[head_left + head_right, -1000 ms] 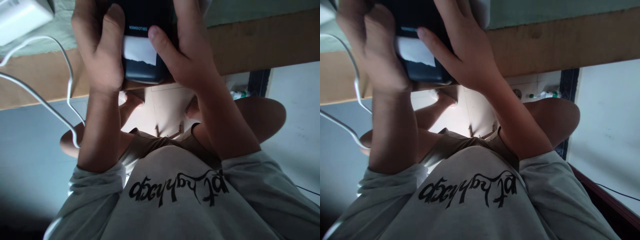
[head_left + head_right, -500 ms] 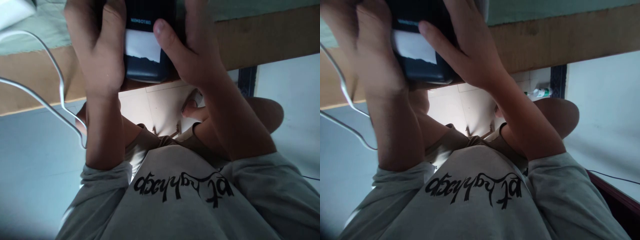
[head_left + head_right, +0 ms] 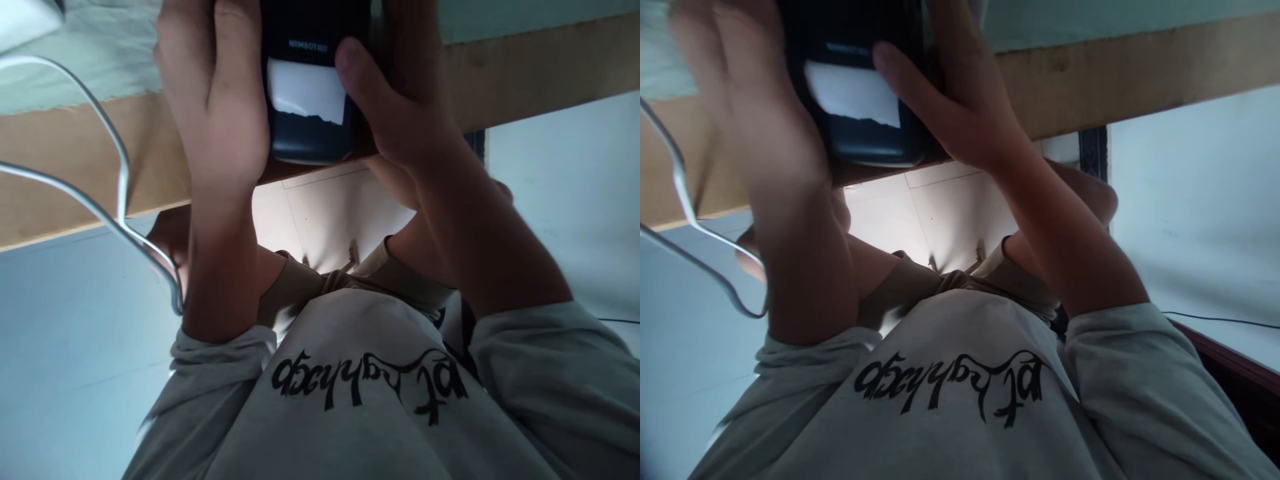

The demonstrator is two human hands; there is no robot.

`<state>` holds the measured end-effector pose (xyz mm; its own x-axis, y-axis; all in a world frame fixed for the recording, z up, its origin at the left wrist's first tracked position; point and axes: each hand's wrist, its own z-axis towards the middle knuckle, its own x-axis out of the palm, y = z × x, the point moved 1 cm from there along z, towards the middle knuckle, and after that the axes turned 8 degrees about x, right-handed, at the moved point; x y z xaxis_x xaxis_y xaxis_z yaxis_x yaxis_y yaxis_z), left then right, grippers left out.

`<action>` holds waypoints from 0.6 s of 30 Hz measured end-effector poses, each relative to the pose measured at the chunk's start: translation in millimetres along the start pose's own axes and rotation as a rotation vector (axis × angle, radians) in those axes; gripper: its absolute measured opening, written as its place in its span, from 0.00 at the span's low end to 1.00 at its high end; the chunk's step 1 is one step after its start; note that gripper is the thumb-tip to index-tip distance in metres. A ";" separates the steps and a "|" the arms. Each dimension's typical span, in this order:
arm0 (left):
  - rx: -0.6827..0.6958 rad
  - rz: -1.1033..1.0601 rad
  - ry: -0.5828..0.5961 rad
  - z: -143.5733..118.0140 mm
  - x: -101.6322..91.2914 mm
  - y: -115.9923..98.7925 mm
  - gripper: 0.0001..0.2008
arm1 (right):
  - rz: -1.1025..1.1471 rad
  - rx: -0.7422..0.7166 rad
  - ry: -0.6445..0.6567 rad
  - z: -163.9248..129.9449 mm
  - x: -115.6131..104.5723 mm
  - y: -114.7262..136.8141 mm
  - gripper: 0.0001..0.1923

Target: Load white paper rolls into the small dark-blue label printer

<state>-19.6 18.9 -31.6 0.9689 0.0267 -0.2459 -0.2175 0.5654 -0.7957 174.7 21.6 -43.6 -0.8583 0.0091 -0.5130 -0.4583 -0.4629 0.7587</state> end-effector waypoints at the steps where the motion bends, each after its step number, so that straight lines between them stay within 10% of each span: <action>1: -0.043 -0.028 -0.014 0.5 1.2 -2.4 0.12 | 0.026 -0.055 -0.002 1.4 2.1 -6.2 0.24; 7: -0.023 -0.144 -0.104 5.8 2.0 6.7 0.16 | 0.198 -0.425 -0.125 13.0 13.3 -32.6 0.33; 12: 0.090 -0.495 -0.136 10.3 -0.4 6.2 0.19 | 0.114 -0.345 0.016 10.7 -2.6 -4.2 0.32; 18: -0.167 -0.533 -0.196 12.3 2.5 -8.7 0.10 | 0.021 -0.211 0.088 8.7 -16.6 18.1 0.32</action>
<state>-13.9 24.2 -18.5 0.9499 -0.0643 0.3057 0.3048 0.4053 -0.8619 178.6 20.8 -17.9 -0.8393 -0.0758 -0.5383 -0.3744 -0.6373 0.6735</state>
